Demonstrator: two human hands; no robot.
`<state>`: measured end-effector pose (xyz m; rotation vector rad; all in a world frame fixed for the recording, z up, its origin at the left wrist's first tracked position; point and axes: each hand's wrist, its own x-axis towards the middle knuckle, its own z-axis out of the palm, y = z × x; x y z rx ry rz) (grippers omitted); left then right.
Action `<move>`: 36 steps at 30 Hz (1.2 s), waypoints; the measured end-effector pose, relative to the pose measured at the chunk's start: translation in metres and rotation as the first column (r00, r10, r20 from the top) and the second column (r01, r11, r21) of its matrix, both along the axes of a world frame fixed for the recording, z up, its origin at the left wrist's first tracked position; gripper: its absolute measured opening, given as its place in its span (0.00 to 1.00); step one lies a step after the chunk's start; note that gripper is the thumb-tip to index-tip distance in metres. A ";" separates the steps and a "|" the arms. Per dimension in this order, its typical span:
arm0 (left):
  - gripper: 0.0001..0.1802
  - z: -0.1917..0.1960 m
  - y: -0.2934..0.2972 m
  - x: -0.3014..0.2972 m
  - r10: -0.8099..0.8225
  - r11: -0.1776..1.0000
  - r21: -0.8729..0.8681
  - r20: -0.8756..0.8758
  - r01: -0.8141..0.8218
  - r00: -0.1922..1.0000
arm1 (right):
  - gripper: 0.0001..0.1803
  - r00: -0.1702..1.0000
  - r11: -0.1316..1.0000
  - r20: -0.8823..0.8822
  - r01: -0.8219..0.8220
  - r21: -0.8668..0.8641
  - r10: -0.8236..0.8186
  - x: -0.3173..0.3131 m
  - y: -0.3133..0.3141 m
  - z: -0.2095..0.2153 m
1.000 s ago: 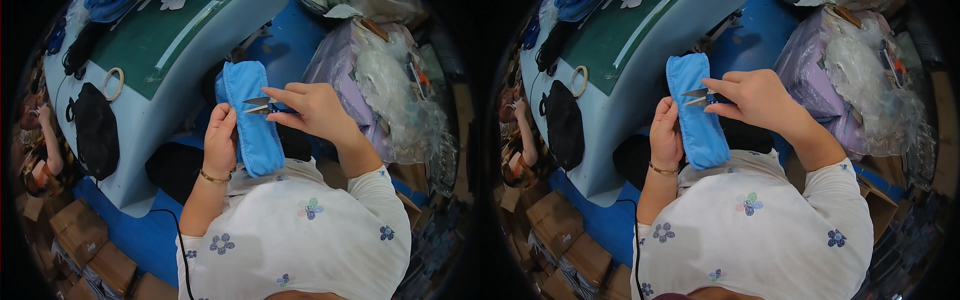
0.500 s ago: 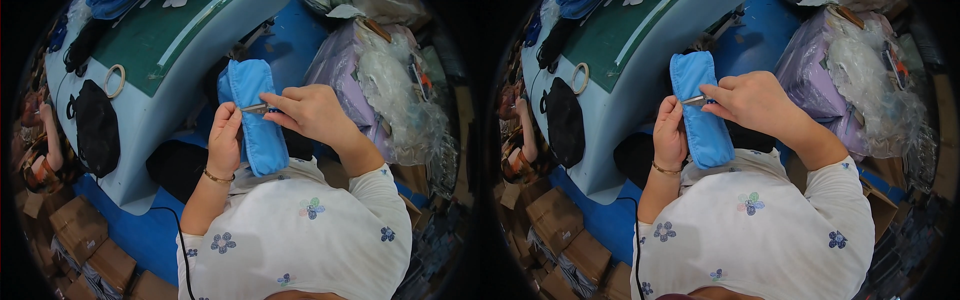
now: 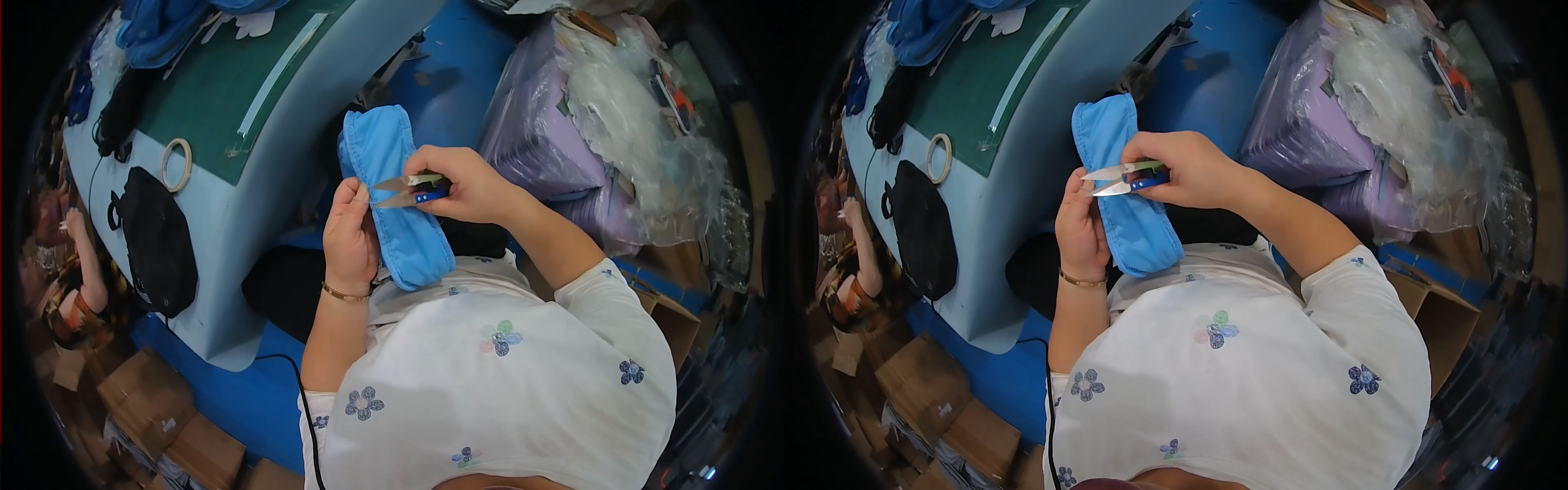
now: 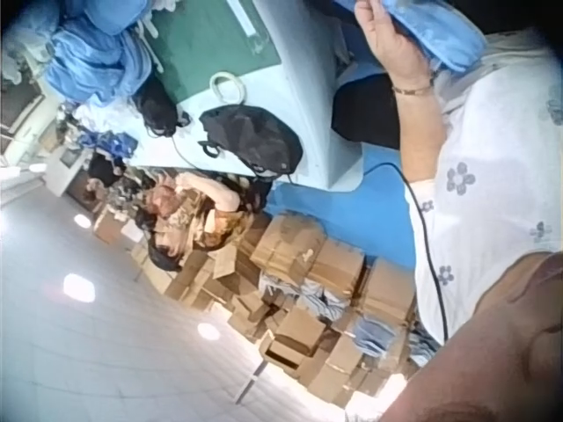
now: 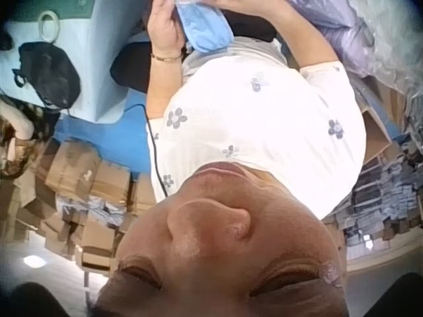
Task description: Trimming loose threads and inspecting small bags at a workshop station.
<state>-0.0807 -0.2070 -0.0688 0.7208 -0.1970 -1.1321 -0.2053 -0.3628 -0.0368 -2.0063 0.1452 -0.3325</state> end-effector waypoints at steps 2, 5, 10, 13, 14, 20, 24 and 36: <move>0.11 0.004 -0.001 0.001 0.002 1.000 0.027 0.001 -0.002 1.000 | 0.15 0.980 0.949 0.124 0.110 0.294 -0.152 0.001 -0.008 -0.009; 0.10 0.011 0.001 0.005 0.024 0.997 0.070 -0.011 -0.023 1.000 | 0.10 0.860 0.638 0.027 0.356 0.683 -0.510 -0.005 -0.035 -0.023; 0.11 0.005 0.006 0.011 0.015 0.999 0.038 -0.039 -0.014 0.999 | 0.11 0.859 0.807 -0.052 0.498 0.316 -0.510 -0.008 -0.031 -0.044; 0.10 0.002 0.009 0.016 0.008 0.999 0.043 0.022 -0.009 1.000 | 0.14 0.981 0.801 0.040 0.130 0.584 -0.188 0.001 -0.003 -0.031; 0.10 0.003 0.007 0.012 0.006 0.999 0.044 0.024 -0.007 1.000 | 0.15 0.984 0.832 0.041 0.124 0.540 -0.174 0.004 0.004 -0.028; 0.20 0.035 -0.002 0.009 0.081 0.900 -0.173 0.968 -0.400 -0.237 | 0.15 0.981 0.757 0.031 0.127 0.641 -0.191 0.013 0.016 -0.029; 0.16 0.051 -0.005 0.012 -0.018 0.975 -0.024 0.982 -0.221 -0.186 | 0.14 0.977 0.732 0.026 0.142 0.667 -0.213 0.010 0.013 -0.028; 0.16 0.047 -0.015 -0.003 -0.160 0.920 -0.071 0.828 -0.385 -0.537 | 0.15 0.982 0.819 0.034 0.136 0.558 -0.186 0.000 0.013 0.003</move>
